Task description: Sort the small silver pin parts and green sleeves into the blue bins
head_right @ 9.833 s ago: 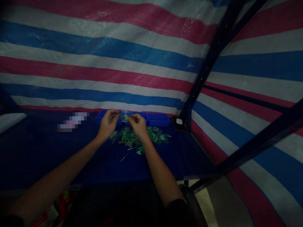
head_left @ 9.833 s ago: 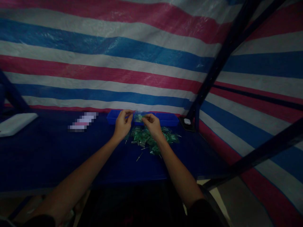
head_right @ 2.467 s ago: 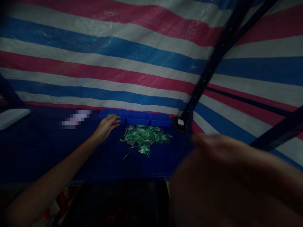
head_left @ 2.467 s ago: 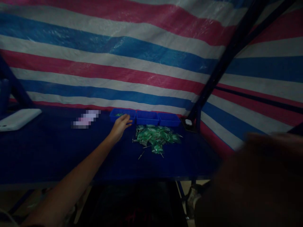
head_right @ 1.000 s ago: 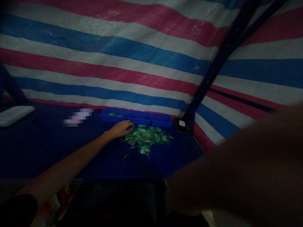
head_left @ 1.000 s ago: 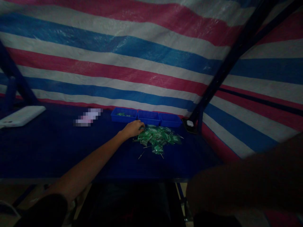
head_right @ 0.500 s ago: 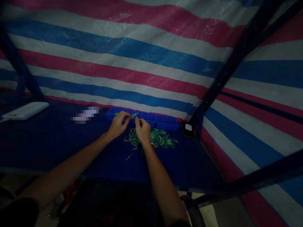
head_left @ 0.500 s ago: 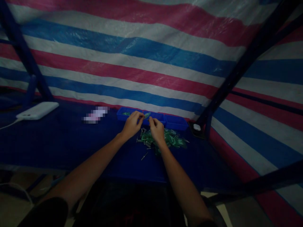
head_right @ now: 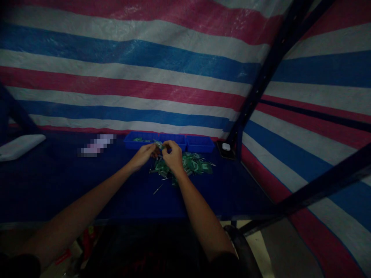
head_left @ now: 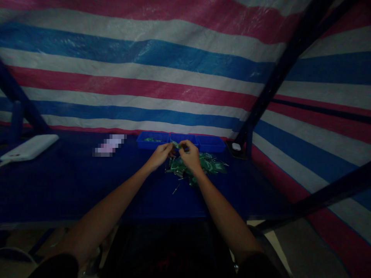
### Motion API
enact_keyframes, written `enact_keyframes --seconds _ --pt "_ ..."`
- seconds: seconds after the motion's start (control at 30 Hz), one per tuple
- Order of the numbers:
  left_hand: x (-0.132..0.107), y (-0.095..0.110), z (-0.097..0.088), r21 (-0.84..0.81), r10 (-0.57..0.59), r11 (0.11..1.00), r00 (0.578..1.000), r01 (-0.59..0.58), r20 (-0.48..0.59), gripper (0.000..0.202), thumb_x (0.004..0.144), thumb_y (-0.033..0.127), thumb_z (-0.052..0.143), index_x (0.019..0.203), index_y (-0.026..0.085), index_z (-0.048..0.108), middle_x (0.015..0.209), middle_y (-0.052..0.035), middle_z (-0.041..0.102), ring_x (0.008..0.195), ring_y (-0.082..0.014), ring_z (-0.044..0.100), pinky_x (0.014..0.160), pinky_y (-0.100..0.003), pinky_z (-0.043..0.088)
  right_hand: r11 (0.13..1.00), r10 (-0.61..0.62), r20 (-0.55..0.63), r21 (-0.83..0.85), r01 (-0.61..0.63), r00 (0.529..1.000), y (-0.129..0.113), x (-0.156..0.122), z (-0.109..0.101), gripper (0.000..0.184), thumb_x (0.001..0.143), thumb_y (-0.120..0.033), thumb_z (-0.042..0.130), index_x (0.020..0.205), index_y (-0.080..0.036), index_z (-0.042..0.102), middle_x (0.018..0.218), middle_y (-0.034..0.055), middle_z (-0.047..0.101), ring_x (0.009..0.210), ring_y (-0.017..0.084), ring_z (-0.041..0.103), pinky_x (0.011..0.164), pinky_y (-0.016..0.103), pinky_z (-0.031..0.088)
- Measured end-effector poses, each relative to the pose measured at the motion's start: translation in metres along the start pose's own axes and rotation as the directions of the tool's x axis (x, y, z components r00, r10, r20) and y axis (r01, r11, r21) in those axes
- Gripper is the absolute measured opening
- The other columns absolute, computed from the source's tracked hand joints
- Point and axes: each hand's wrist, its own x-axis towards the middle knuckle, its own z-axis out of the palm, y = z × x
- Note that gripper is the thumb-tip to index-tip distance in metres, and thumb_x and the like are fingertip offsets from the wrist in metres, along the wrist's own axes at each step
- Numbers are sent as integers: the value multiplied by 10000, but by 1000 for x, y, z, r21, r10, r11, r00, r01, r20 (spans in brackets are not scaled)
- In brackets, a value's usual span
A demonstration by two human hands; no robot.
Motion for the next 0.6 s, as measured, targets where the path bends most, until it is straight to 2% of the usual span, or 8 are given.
enact_keyframes --seconds 0.07,0.13,0.2,0.27,0.33,0.43,0.53,0.6 --pt "3 -2 -2 -217 -116 970 993 111 -9 547 759 633 360 757 129 575 663 -48 588 575 -146 535 546 -260 405 988 -98 28 -115 101 995 -3 -2 -1 189 694 -124 454 754 -179 626 778 17 578 788 159 517 772 301 385" --pt "4 -2 -4 -282 -128 953 991 114 -32 539 741 634 394 772 130 584 673 -44 596 582 -142 536 536 -251 406 970 -133 38 -200 138 990 -5 -3 -1 217 713 -114 464 769 -198 656 842 30 566 859 173 496 827 321 364" --pt "2 -2 -4 -133 -33 991 996 23 -78 425 746 540 476 779 134 601 678 -31 597 605 -143 538 546 -246 408 965 -108 18 -238 109 994 -5 -5 1 234 728 -114 467 778 -213 672 886 40 537 894 181 476 840 327 362" --pt "0 0 -4 161 155 977 983 -137 -103 296 773 407 506 815 140 626 724 -30 611 671 -154 554 611 -259 426 971 -51 -15 -234 46 999 -4 -6 2 206 728 -129 489 757 -215 675 896 46 513 907 186 466 849 332 363" --pt "-4 2 -3 419 360 853 932 -310 -43 247 817 309 473 911 153 639 815 -44 626 764 -164 564 710 -284 437 981 30 -44 -190 -38 999 -5 -5 1 131 727 -192 539 715 -207 668 906 47 504 917 190 463 863 339 356" --pt "-7 3 -3 597 569 637 820 -487 62 262 856 240 435 1041 182 613 924 -62 615 857 -166 556 790 -314 437 984 150 -78 -81 -156 986 -8 -2 -2 214 750 -351 552 649 -192 653 921 49 515 935 191 466 881 340 337" --pt "-6 4 -5 687 675 488 732 -539 94 248 856 224 453 1042 192 614 967 -73 602 872 -174 544 783 -336 449 980 199 -47 36 -197 979 -9 1 -4 317 766 -427 510 627 -176 644 806 37 547 856 174 496 821 307 362" --pt "-5 4 -5 704 698 448 708 -552 110 243 846 208 470 1046 198 608 1000 -74 591 898 -180 539 796 -349 451 966 230 12 121 -230 973 -7 1 -3 307 762 -412 499 644 -163 635 680 12 551 728 151 507 705 270 389"
